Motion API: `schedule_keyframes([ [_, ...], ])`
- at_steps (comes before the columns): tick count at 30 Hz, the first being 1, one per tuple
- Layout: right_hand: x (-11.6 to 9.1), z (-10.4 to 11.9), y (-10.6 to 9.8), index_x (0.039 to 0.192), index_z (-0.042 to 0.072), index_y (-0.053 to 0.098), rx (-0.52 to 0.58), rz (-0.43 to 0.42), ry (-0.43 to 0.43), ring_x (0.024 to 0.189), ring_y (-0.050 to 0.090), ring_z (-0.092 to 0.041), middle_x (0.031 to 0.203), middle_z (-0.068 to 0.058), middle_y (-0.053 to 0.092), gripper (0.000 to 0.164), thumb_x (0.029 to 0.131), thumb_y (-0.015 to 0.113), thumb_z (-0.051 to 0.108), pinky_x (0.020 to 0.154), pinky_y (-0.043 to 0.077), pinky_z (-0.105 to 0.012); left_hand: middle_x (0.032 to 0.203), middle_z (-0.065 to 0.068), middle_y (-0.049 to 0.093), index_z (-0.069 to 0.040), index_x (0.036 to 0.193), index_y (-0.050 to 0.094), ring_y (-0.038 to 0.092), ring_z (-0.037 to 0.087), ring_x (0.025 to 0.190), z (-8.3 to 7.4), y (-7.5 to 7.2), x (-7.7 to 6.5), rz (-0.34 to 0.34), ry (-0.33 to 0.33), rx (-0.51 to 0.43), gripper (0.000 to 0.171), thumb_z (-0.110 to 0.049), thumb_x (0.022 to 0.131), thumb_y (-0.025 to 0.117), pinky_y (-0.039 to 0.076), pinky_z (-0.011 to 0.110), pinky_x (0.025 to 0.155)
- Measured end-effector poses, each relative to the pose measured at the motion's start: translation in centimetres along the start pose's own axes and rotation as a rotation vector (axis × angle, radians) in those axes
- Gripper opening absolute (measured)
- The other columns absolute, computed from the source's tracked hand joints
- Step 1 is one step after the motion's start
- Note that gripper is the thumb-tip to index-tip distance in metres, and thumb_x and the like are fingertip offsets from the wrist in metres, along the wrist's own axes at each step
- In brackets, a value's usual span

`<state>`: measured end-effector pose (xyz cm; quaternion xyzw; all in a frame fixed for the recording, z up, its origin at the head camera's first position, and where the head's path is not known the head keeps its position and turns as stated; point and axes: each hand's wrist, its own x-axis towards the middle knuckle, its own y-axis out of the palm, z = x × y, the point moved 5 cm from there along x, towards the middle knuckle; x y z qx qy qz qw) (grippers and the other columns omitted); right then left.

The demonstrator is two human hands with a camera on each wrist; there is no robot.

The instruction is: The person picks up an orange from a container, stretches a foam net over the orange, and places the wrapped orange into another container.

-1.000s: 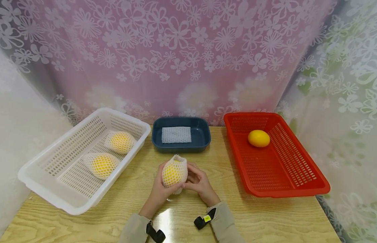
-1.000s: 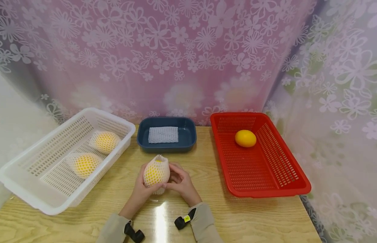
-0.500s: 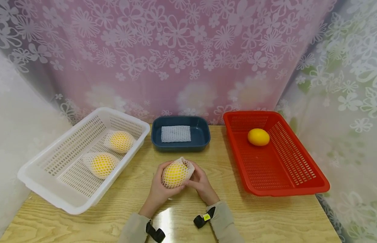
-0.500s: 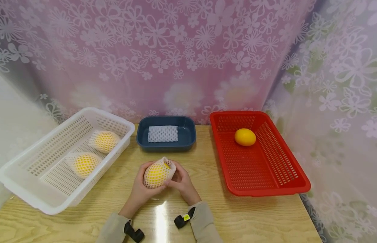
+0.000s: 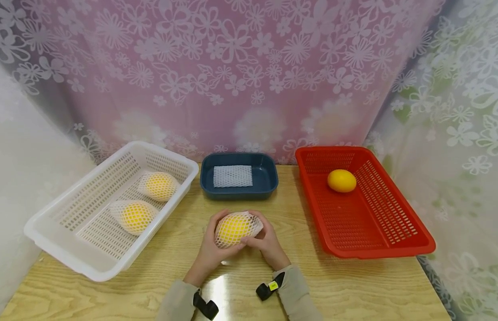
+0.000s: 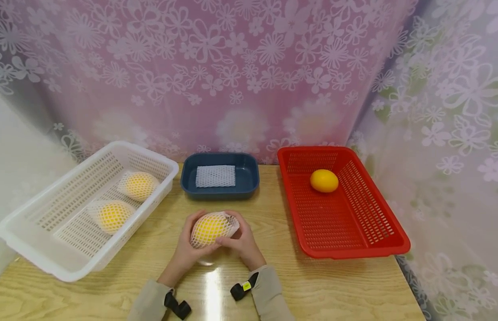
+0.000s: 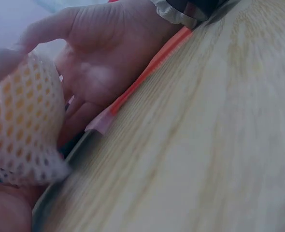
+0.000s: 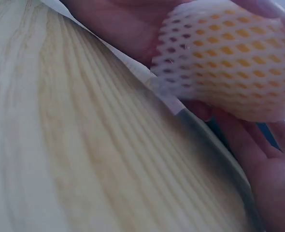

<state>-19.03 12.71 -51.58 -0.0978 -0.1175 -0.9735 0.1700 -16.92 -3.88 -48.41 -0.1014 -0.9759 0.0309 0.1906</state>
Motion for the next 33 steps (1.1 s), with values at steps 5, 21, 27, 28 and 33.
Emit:
schedule_keyframes([
  [5,-0.1,0.3,0.1,0.14,-0.003,0.041,0.019,0.009,-0.004,0.115,0.055,-0.022,0.135,-0.014,0.049,0.068,0.083,0.076,0.002,0.094,0.049,-0.03,0.142,0.017,0.047,0.003,0.144,0.04,0.047,0.019,0.125,0.7,0.0,0.0,0.007,-0.074,-0.108,0.083,0.003,0.074,0.083,0.039,0.027,0.101],
  [21,1.2,6.2,1.9,0.142,0.008,0.047,-0.275,0.061,0.2,0.119,0.052,-0.033,0.141,-0.012,0.047,0.061,0.088,0.075,0.014,0.092,0.051,-0.038,0.133,0.01,0.051,-0.016,0.139,0.05,0.053,0.024,0.111,-0.1,-1.0,0.0,-0.075,-0.337,-0.364,0.066,-0.002,0.081,0.078,0.052,0.03,0.084],
  [27,2.1,9.7,4.7,0.14,0.008,0.048,-0.234,0.154,0.14,0.111,0.058,-0.031,0.138,-0.013,0.05,0.056,0.09,0.073,0.011,0.081,0.057,-0.039,0.125,0.011,0.051,-0.013,0.142,0.043,0.057,0.022,0.103,-5.3,-3.4,0.0,-0.046,-0.46,-0.367,0.061,-0.006,0.087,0.07,0.053,0.03,0.079],
  [28,2.3,10.1,5.2,0.14,0.008,0.047,-0.233,0.173,0.135,0.11,0.058,-0.031,0.139,-0.013,0.05,0.057,0.09,0.073,0.011,0.08,0.057,-0.039,0.124,0.012,0.051,-0.012,0.142,0.042,0.058,0.022,0.101,-6.1,-3.9,-0.1,-0.042,-0.464,-0.354,0.061,-0.006,0.088,0.069,0.054,0.03,0.078],
  [33,3.7,11.4,7.9,0.142,0.011,0.047,-0.239,0.271,0.112,0.113,0.056,-0.023,0.138,-0.009,0.05,0.058,0.09,0.074,0.015,0.082,0.056,-0.038,0.12,0.014,0.052,-0.007,0.142,0.04,0.063,0.023,0.096,-9.3,-6.6,-0.6,-0.01,-0.446,-0.35,0.056,-0.004,0.092,0.064,0.057,0.043,0.076],
])
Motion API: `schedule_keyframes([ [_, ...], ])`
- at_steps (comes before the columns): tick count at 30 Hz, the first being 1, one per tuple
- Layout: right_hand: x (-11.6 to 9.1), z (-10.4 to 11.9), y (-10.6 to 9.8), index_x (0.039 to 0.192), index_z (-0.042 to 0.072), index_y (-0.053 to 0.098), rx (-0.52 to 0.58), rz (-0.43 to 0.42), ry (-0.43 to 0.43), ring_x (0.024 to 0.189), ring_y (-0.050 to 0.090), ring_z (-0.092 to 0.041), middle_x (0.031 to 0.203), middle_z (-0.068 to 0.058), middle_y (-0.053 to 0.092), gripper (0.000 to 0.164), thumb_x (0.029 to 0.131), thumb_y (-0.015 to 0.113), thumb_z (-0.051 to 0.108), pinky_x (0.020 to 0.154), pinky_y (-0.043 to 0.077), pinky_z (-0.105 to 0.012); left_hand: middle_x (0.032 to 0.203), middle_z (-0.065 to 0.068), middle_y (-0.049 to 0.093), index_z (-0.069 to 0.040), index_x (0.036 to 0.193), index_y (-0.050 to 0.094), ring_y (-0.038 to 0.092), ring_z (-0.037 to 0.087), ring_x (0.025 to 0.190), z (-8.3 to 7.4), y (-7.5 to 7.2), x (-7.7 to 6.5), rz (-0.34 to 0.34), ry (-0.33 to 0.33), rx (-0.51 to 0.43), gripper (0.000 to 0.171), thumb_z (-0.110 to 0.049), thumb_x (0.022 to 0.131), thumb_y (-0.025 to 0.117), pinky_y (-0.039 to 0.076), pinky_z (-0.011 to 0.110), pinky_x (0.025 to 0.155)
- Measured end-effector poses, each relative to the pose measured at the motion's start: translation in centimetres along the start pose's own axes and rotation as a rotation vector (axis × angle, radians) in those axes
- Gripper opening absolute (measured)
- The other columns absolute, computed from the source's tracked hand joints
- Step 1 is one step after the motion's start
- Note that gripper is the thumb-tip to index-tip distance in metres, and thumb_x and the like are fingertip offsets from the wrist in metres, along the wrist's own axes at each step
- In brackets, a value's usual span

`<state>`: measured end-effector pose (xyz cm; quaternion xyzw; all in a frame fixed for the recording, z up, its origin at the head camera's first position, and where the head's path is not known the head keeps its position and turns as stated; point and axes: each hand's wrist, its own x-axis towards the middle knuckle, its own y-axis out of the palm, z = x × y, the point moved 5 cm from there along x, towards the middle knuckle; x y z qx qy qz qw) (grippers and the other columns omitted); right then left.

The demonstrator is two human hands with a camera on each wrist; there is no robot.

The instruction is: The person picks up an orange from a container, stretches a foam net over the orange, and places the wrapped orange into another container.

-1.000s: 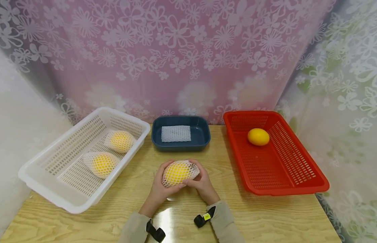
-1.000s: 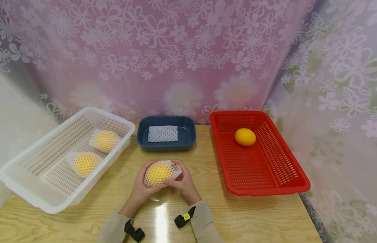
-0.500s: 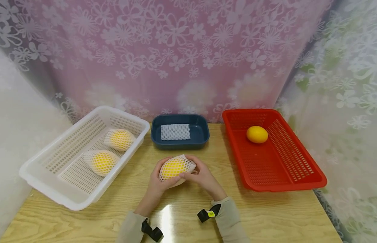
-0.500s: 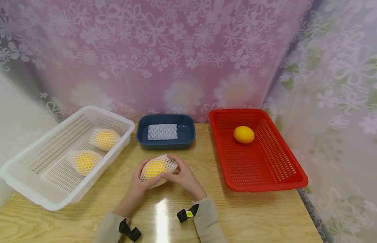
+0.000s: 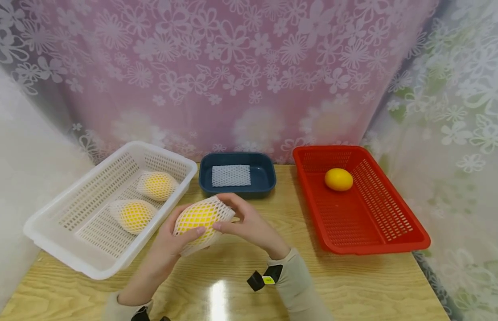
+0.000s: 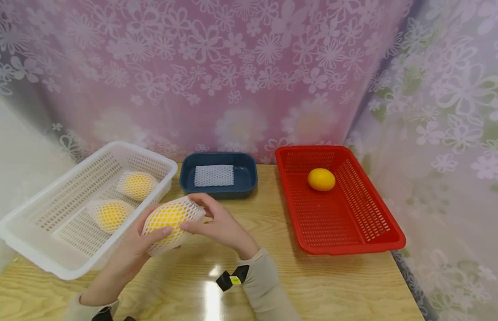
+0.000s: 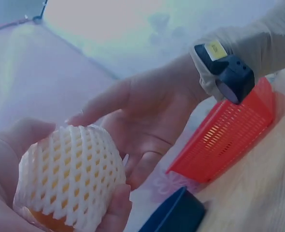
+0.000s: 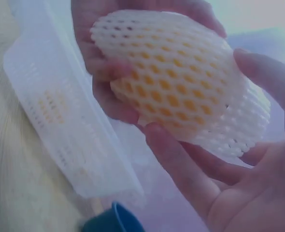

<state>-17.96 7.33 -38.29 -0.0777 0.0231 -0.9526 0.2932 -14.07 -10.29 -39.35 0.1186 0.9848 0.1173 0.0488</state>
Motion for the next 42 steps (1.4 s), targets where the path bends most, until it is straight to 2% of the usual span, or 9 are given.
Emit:
schedule_keyframes([
  [3,1.6,0.9,1.4,0.142,0.012,0.048,0.011,0.053,-0.028,0.114,0.056,-0.02,0.135,-0.006,0.051,0.057,0.091,0.072,0.015,0.083,0.056,-0.039,0.121,0.014,0.052,-0.01,0.14,0.04,0.064,0.024,0.096,-1.6,-1.4,-0.9,0.04,-0.004,-0.013,0.047,-0.007,0.097,0.059,0.057,0.05,0.077],
  [7,4.1,1.8,3.3,0.141,0.012,0.05,0.049,0.1,-0.069,0.109,0.06,-0.02,0.13,-0.006,0.054,0.051,0.093,0.07,0.013,0.079,0.057,-0.042,0.125,0.009,0.052,-0.017,0.137,0.042,0.062,0.023,0.1,-2.8,-4.0,-1.3,0.048,-0.02,-0.044,0.038,-0.011,0.101,0.052,0.057,0.048,0.08],
  [14,8.2,1.5,5.7,0.144,0.012,0.048,0.193,0.099,-0.058,0.106,0.065,-0.015,0.129,0.0,0.056,0.05,0.096,0.063,0.006,0.084,0.056,-0.044,0.125,0.002,0.053,-0.022,0.137,0.044,0.062,0.019,0.103,-4.1,-9.4,-0.4,0.014,-0.004,-0.134,0.034,-0.013,0.104,0.045,0.057,0.042,0.078],
  [18,10.1,1.1,6.8,0.147,0.012,0.044,0.27,0.129,-0.055,0.104,0.065,-0.019,0.126,-0.003,0.057,0.052,0.098,0.057,-0.001,0.087,0.055,-0.047,0.122,0.0,0.053,-0.023,0.134,0.046,0.062,0.018,0.101,-4.5,-12.7,-0.1,-0.003,0.026,-0.126,0.035,-0.008,0.102,0.045,0.058,0.043,0.075],
  [23,11.6,0.7,8.6,0.147,0.009,0.043,0.28,0.192,-0.039,0.103,0.066,-0.019,0.129,-0.002,0.056,0.053,0.098,0.055,-0.003,0.09,0.052,-0.05,0.119,0.001,0.055,-0.023,0.137,0.049,0.062,0.016,0.098,-5.0,-16.9,-0.2,0.076,0.065,-0.034,0.045,0.003,0.1,0.044,0.058,0.04,0.073],
  [29,12.2,-0.4,11.4,0.148,0.013,0.043,0.154,0.267,0.016,0.104,0.063,-0.009,0.136,0.004,0.053,0.054,0.097,0.06,0.003,0.088,0.054,-0.032,0.125,0.0,0.051,-0.021,0.147,0.042,0.061,0.014,0.098,-5.8,-20.7,-0.8,0.166,0.073,0.3,0.062,0.012,0.096,0.049,0.057,0.033,0.073],
  [34,12.3,-1.0,13.2,0.149,0.016,0.042,0.057,0.299,0.034,0.109,0.059,-0.002,0.142,0.004,0.05,0.057,0.097,0.062,0.006,0.086,0.052,-0.023,0.13,-0.003,0.049,-0.015,0.151,0.037,0.059,0.014,0.099,-5.9,-23.0,-1.1,0.137,0.094,0.52,0.066,0.012,0.094,0.054,0.055,0.031,0.073],
  [39,12.4,-1.3,13.8,0.15,0.018,0.041,0.045,0.303,0.05,0.111,0.059,-0.001,0.145,0.005,0.048,0.057,0.098,0.062,0.009,0.086,0.051,-0.022,0.119,-0.008,0.05,-0.029,0.141,0.044,0.06,0.009,0.092,-5.3,-26.0,-0.5,0.004,0.048,0.525,0.057,0.005,0.097,0.055,0.056,0.031,0.067],
  [42,12.5,-1.4,14.0,0.149,0.016,0.042,0.031,0.307,0.038,0.11,0.06,-0.001,0.146,0.0,0.048,0.056,0.098,0.061,0.009,0.086,0.051,-0.022,0.113,-0.009,0.053,-0.032,0.132,0.044,0.063,0.011,0.089,-4.7,-27.4,0.0,-0.036,-0.031,0.42,0.048,0.001,0.099,0.054,0.058,0.039,0.066],
])
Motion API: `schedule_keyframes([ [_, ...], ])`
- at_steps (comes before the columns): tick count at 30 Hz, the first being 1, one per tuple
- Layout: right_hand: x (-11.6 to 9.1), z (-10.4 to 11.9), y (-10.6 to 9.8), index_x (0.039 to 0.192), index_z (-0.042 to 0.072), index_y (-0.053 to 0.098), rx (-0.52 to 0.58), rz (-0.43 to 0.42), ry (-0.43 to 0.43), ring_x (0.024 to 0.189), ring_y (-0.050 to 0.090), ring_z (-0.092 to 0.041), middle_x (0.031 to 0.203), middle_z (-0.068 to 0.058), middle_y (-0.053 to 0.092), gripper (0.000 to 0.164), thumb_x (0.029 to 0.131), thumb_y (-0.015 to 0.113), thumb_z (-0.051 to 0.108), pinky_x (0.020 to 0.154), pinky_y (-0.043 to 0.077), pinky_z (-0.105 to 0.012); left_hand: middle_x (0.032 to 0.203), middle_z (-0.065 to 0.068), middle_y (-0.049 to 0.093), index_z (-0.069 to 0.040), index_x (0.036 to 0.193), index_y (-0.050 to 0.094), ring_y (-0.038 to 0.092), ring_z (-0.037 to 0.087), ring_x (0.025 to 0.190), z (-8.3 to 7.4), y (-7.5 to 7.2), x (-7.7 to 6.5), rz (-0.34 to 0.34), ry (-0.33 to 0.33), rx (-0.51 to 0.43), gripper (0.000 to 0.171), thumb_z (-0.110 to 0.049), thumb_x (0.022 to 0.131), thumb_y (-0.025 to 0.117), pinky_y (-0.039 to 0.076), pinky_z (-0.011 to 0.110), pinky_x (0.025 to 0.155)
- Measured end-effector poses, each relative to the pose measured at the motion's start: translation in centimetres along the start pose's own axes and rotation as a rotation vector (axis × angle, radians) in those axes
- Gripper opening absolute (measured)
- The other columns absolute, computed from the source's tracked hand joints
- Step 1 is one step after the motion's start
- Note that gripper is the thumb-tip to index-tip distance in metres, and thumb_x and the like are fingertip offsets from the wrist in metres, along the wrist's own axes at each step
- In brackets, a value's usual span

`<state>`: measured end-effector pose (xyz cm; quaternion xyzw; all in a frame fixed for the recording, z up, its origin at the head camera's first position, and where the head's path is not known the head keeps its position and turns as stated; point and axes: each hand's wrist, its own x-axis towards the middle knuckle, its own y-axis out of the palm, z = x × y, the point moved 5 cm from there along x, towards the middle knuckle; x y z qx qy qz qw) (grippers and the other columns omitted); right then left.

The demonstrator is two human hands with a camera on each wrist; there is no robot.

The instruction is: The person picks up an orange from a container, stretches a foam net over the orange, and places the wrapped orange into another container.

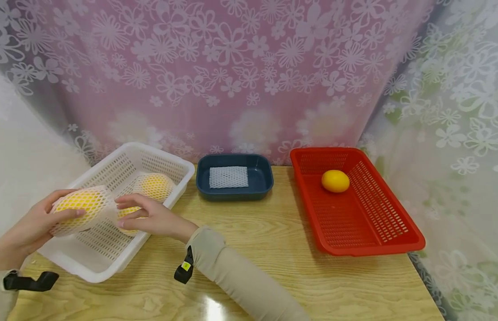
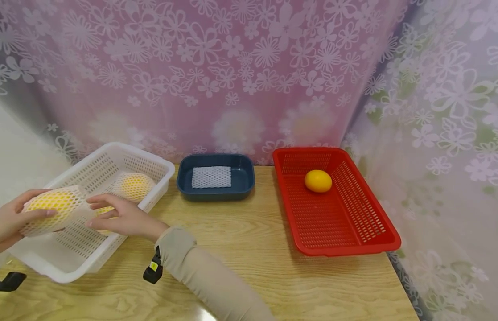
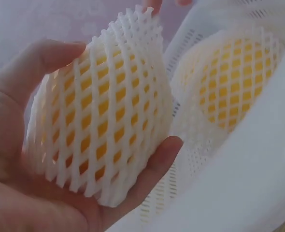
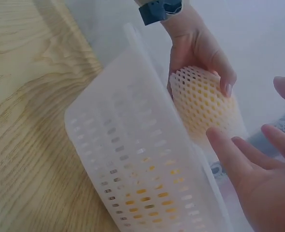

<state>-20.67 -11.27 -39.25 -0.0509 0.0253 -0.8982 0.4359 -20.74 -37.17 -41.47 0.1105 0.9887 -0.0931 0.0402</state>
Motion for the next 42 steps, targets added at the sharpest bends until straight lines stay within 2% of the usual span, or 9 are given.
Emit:
schedule_keyframes([
  [5,0.1,-0.7,0.3,0.147,0.012,0.044,-0.036,-0.006,0.004,0.107,0.06,0.0,0.146,-0.004,0.048,0.054,0.097,0.063,0.008,0.084,0.052,-0.02,0.103,-0.009,0.057,-0.031,0.122,0.04,0.067,0.016,0.084,0.9,-1.1,1.5,-0.037,-0.134,-0.108,0.038,-0.007,0.099,0.058,0.058,0.05,0.069],
  [11,0.0,-1.5,0.7,0.144,0.011,0.047,-0.105,-0.037,0.03,0.109,0.059,0.0,0.144,0.0,0.051,0.05,0.097,0.064,0.012,0.085,0.049,-0.016,0.117,-0.003,0.05,-0.038,0.123,0.032,0.061,0.011,0.094,0.5,-0.7,3.9,0.003,-0.224,0.108,0.039,-0.027,0.1,0.061,0.056,0.037,0.079],
  [19,0.3,-1.2,2.1,0.145,0.008,0.046,-0.394,0.032,-0.053,0.115,0.055,0.0,0.144,-0.001,0.05,0.047,0.1,0.059,0.016,0.091,0.041,-0.009,0.133,0.016,0.038,-0.003,0.15,0.008,0.06,0.008,0.094,0.5,0.8,7.1,0.014,-0.171,0.26,0.083,-0.031,0.097,0.065,0.055,0.037,0.08],
  [24,0.4,-1.3,2.4,0.141,0.007,0.05,-0.505,0.039,-0.109,0.113,0.056,0.0,0.14,-0.002,0.053,0.042,0.1,0.058,0.016,0.091,0.041,-0.008,0.138,0.023,0.036,0.0,0.15,0.015,0.055,0.007,0.092,1.3,1.0,8.8,-0.05,-0.119,0.349,0.085,-0.031,0.093,0.071,0.053,0.029,0.074],
  [28,0.3,-1.5,2.5,0.137,0.008,0.054,-0.513,0.022,-0.12,0.108,0.057,0.002,0.136,-0.002,0.055,0.038,0.1,0.059,0.016,0.088,0.042,-0.007,0.14,0.029,0.034,0.002,0.149,0.019,0.053,0.025,0.105,1.8,1.7,9.4,-0.074,-0.062,0.437,0.085,-0.034,0.092,0.072,0.05,0.034,0.081],
  [33,0.1,-1.5,2.3,0.133,0.006,0.057,-0.474,-0.003,-0.124,0.101,0.057,0.007,0.129,-0.003,0.058,0.034,0.099,0.059,0.012,0.086,0.043,-0.007,0.146,0.043,0.02,0.006,0.151,0.008,0.028,0.057,0.131,1.9,3.5,9.8,0.006,-0.02,0.553,0.091,-0.04,0.096,0.064,0.034,0.068,0.096],
  [37,0.0,-1.4,2.3,0.13,0.006,0.059,-0.471,-0.003,-0.142,0.099,0.058,0.007,0.123,-0.002,0.059,0.031,0.099,0.059,0.012,0.085,0.043,-0.007,0.137,0.044,0.029,0.008,0.148,0.01,0.042,0.058,0.117,1.6,3.9,9.7,0.043,-0.048,0.664,0.087,-0.045,0.098,0.057,0.052,0.061,0.069],
  [39,-0.1,-1.3,2.3,0.129,0.006,0.059,-0.471,-0.002,-0.152,0.097,0.057,0.009,0.122,-0.001,0.06,0.03,0.099,0.059,0.012,0.085,0.044,-0.007,0.129,0.041,0.036,0.008,0.145,0.014,0.05,0.052,0.103,1.4,3.7,9.4,0.063,-0.093,0.726,0.086,-0.049,0.098,0.056,0.052,0.05,0.054],
  [42,-0.2,-1.2,2.4,0.128,0.006,0.06,-0.43,-0.014,-0.156,0.095,0.054,0.012,0.125,-0.004,0.061,0.03,0.099,0.059,0.009,0.085,0.045,-0.009,0.126,0.042,0.039,0.01,0.144,0.015,0.054,0.048,0.095,1.2,3.4,8.9,0.1,-0.172,0.807,0.091,-0.056,0.096,0.055,0.049,0.044,0.048],
])
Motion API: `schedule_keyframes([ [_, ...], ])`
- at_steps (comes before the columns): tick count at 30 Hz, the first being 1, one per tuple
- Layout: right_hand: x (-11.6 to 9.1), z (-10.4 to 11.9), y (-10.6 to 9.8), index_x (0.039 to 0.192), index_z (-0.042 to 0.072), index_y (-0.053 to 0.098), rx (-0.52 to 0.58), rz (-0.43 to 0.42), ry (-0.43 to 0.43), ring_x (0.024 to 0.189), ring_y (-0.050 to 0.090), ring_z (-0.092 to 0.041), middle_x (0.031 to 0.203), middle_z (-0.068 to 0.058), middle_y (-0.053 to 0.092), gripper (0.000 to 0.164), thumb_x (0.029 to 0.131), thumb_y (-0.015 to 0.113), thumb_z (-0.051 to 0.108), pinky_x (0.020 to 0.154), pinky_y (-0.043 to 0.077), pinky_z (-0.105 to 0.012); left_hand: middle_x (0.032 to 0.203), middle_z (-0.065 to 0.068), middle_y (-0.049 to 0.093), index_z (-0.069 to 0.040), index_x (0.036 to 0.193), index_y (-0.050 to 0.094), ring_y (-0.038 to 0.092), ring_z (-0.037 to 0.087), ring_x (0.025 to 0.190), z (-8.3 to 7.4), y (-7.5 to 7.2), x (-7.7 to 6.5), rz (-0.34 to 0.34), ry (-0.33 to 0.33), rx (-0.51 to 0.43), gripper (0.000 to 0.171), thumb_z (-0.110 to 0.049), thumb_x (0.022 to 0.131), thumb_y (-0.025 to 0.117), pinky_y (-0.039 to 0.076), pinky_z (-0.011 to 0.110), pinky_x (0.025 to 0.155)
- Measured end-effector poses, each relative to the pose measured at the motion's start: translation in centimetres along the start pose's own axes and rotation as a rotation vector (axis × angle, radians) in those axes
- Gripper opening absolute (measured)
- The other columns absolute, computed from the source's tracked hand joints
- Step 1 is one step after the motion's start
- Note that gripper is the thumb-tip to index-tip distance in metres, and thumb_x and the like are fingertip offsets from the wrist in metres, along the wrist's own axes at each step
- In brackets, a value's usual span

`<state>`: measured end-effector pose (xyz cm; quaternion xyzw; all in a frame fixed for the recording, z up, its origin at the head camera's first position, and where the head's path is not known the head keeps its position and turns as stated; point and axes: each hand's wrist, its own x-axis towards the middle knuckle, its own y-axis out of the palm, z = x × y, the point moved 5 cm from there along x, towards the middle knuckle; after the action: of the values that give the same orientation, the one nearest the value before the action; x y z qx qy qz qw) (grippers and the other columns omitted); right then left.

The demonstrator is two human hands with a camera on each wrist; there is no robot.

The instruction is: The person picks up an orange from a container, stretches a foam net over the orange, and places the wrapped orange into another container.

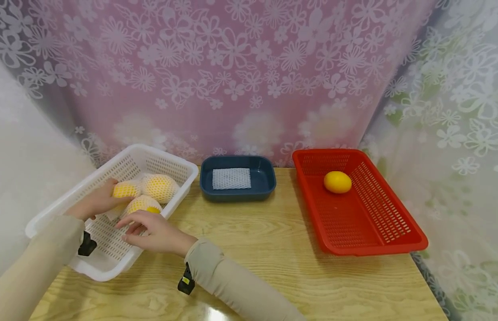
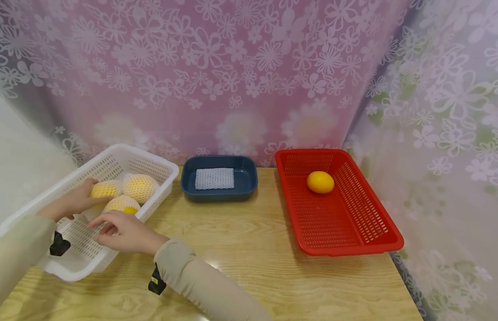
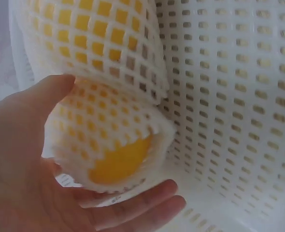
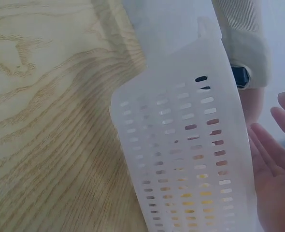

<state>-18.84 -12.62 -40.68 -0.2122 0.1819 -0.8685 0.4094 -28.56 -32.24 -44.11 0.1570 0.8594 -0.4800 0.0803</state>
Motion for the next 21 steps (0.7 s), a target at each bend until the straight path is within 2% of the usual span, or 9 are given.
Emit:
schedule_keyframes([
  [3,-0.2,0.1,-0.2,0.127,0.006,0.061,0.07,-0.031,0.027,0.095,0.054,0.012,0.126,-0.003,0.062,0.028,0.098,0.06,0.007,0.084,0.047,-0.01,0.13,0.047,0.035,0.015,0.144,0.01,0.056,0.051,0.094,-0.2,-0.3,-0.4,0.031,-0.02,0.048,0.099,-0.059,0.095,0.053,0.049,0.044,0.049],
  [5,-0.3,0.2,-0.4,0.126,0.006,0.061,0.119,-0.048,0.046,0.094,0.056,0.01,0.126,-0.002,0.063,0.028,0.098,0.06,0.008,0.083,0.048,-0.012,0.13,0.049,0.035,0.019,0.143,0.01,0.056,0.05,0.094,-0.6,-0.6,-0.6,0.023,-0.002,0.062,0.098,-0.056,0.096,0.054,0.049,0.046,0.051],
  [7,-0.4,0.4,-0.6,0.126,0.007,0.062,0.149,-0.053,0.06,0.093,0.058,0.008,0.126,-0.001,0.063,0.027,0.098,0.06,0.008,0.082,0.049,-0.013,0.122,0.045,0.044,0.021,0.138,0.018,0.056,0.046,0.09,-1.0,-0.9,-0.7,-0.007,0.029,0.072,0.091,-0.05,0.097,0.056,0.05,0.048,0.056],
  [11,-0.8,0.8,-1.3,0.126,0.008,0.062,0.15,-0.062,0.062,0.089,0.058,0.006,0.125,-0.003,0.064,0.027,0.098,0.061,0.009,0.082,0.049,-0.014,0.114,0.045,0.051,0.024,0.128,0.031,0.057,0.052,0.094,-1.9,-1.8,-1.1,-0.071,0.072,0.16,0.077,-0.042,0.098,0.057,0.049,0.056,0.074],
  [14,-1.3,0.8,-2.1,0.125,0.01,0.063,0.15,-0.077,0.071,0.086,0.059,0.004,0.121,-0.002,0.066,0.027,0.098,0.062,0.011,0.081,0.05,-0.015,0.121,0.047,0.046,0.019,0.13,0.037,0.051,0.062,0.104,-2.9,-2.5,-1.8,-0.096,0.033,0.26,0.067,-0.04,0.1,0.049,0.046,0.066,0.075],
  [18,-2.1,0.6,-3.6,0.125,0.008,0.063,0.147,-0.08,0.062,0.085,0.06,-0.001,0.115,-0.002,0.066,0.027,0.098,0.062,0.011,0.08,0.051,-0.017,0.123,0.041,0.043,0.009,0.13,0.043,0.047,0.065,0.102,-5.5,-3.5,-3.2,-0.169,-0.001,0.333,0.051,-0.032,0.101,0.037,0.042,0.072,0.069],
  [21,-2.9,0.7,-5.1,0.125,0.006,0.061,0.09,-0.068,0.026,0.089,0.06,-0.001,0.115,-0.005,0.067,0.027,0.099,0.06,0.009,0.082,0.05,-0.018,0.123,0.038,0.045,0.006,0.13,0.046,0.048,0.065,0.102,-8.5,-3.9,-4.5,-0.236,0.047,0.329,0.046,-0.028,0.102,0.034,0.042,0.071,0.07],
])
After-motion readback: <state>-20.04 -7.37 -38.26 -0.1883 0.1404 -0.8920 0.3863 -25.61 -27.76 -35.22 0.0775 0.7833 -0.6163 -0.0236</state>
